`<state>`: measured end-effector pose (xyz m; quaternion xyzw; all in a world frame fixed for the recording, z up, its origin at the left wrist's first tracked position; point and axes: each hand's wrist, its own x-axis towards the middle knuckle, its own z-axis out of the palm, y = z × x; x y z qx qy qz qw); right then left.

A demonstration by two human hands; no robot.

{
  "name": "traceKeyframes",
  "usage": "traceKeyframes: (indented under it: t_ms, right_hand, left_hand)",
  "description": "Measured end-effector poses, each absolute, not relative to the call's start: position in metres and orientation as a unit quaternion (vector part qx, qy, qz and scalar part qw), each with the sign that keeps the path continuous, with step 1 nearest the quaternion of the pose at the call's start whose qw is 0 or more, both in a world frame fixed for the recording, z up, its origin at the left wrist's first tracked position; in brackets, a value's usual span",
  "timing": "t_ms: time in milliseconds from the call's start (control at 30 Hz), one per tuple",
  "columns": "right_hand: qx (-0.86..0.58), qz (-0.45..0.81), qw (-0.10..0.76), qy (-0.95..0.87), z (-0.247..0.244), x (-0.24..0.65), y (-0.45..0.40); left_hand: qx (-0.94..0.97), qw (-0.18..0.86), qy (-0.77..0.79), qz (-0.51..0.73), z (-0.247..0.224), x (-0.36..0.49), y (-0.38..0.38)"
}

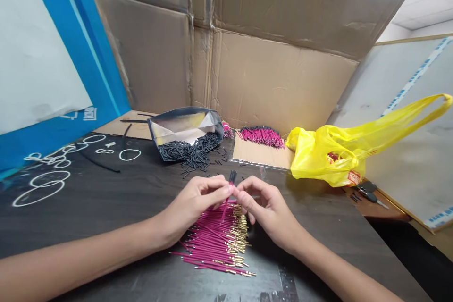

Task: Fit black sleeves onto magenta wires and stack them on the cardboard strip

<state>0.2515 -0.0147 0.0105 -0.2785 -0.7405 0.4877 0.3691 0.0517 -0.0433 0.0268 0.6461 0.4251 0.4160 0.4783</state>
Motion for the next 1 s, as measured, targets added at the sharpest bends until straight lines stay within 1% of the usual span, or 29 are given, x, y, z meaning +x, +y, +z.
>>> traceKeyframes:
  t_ms: [67,167,267,467,667,767,800,867,900,1000]
  right_hand:
    - [-0.279,0.49,0.353,-0.746,0.007,0.246,-0.015]
    - [-0.291,0.458,0.372,-0.753,0.002,0.237,-0.016]
    - [-0.307,0.421,0.396,-0.756,0.0,0.231,-0.017]
    - [-0.327,0.394,0.389,-0.766,-0.002,0.229,-0.018]
    - [-0.351,0.346,0.399,-0.773,0.01,0.243,-0.012]
    - [-0.388,0.259,0.417,-0.78,0.038,0.258,0.01]
    - [-0.407,0.222,0.4,-0.791,0.051,0.262,0.022]
    - [-0.492,0.103,0.325,-0.801,0.079,0.265,0.055]
    - [-0.546,0.038,0.269,-0.792,0.093,0.264,0.075]
    - [-0.594,-0.004,0.193,-0.781,0.12,0.254,0.135]
  left_hand:
    - [0.59,0.528,0.421,0.442,0.025,0.052,-0.04]
    - [0.555,0.557,0.415,0.457,0.023,0.053,-0.04]
    - [0.55,0.558,0.407,0.47,0.022,0.056,-0.042]
    - [0.536,0.561,0.421,0.469,0.016,0.057,-0.044]
    - [0.567,0.518,0.442,0.464,0.016,0.054,-0.044]
    - [0.631,0.444,0.455,0.444,0.019,0.056,-0.051]
    - [0.67,0.407,0.445,0.432,0.019,0.056,-0.054]
    - [0.757,0.302,0.406,0.414,0.016,0.055,-0.058]
    - [0.798,0.241,0.379,0.403,0.013,0.054,-0.059]
    - [0.875,0.073,0.313,0.362,0.004,0.049,-0.058]
